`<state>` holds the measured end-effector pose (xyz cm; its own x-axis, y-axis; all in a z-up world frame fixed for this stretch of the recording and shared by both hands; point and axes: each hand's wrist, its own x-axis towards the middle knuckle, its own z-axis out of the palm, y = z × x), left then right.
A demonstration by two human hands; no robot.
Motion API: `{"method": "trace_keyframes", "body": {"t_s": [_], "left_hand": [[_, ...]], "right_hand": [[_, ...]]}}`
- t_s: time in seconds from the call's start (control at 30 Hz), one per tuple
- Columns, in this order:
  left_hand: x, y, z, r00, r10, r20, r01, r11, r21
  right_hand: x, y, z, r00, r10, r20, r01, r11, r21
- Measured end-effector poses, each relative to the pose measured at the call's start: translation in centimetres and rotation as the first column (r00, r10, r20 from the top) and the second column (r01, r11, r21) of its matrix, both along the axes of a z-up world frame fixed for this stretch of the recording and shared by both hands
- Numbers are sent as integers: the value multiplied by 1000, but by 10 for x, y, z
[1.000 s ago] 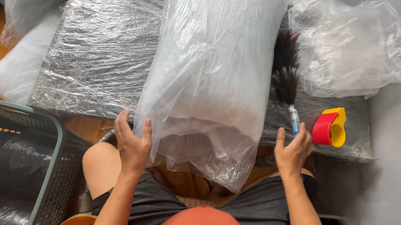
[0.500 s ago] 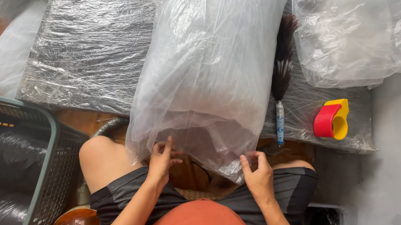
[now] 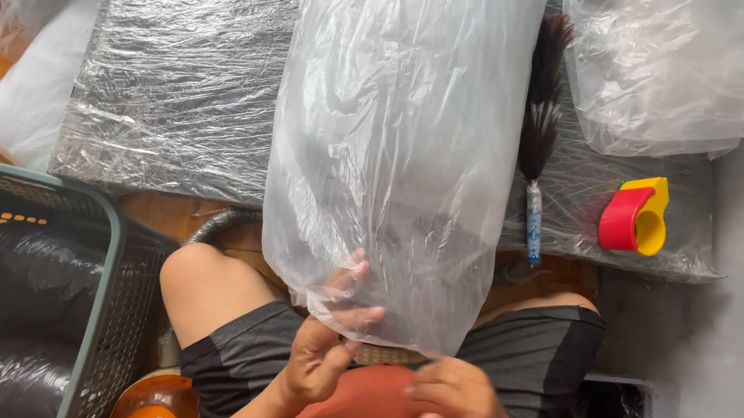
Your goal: The person sits on the floor and uses a feather duster to clean a pillow wrapped in a clear plastic bag. They brush the surface of the pillow repeatedly, then fold the open end of the plastic bag inward to seal it.
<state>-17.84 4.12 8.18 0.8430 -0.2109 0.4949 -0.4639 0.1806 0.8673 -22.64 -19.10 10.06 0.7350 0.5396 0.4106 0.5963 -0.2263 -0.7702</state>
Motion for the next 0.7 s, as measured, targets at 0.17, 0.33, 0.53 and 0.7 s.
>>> {"method": "trace_keyframes", "body": {"t_s": [0.17,0.33,0.53,0.7], "left_hand": [[37,-23,-44,909,235,345,-367,844,391],[72,-6,-141,722,498,480,-679,376,631],[99,22,-174,577,459,676,-807,194,557],[104,40,-98,691,445,569,-722,418,551]], "right_hand": [[23,19,-67,948,-315,-42,294,920,-260],[74,13,-101,539,-591,601,797,589,-136],[98,19,-122,123,-755,644,989,150,-14],[84,-31,-106,497,-554,668,806,580,-118]]}}
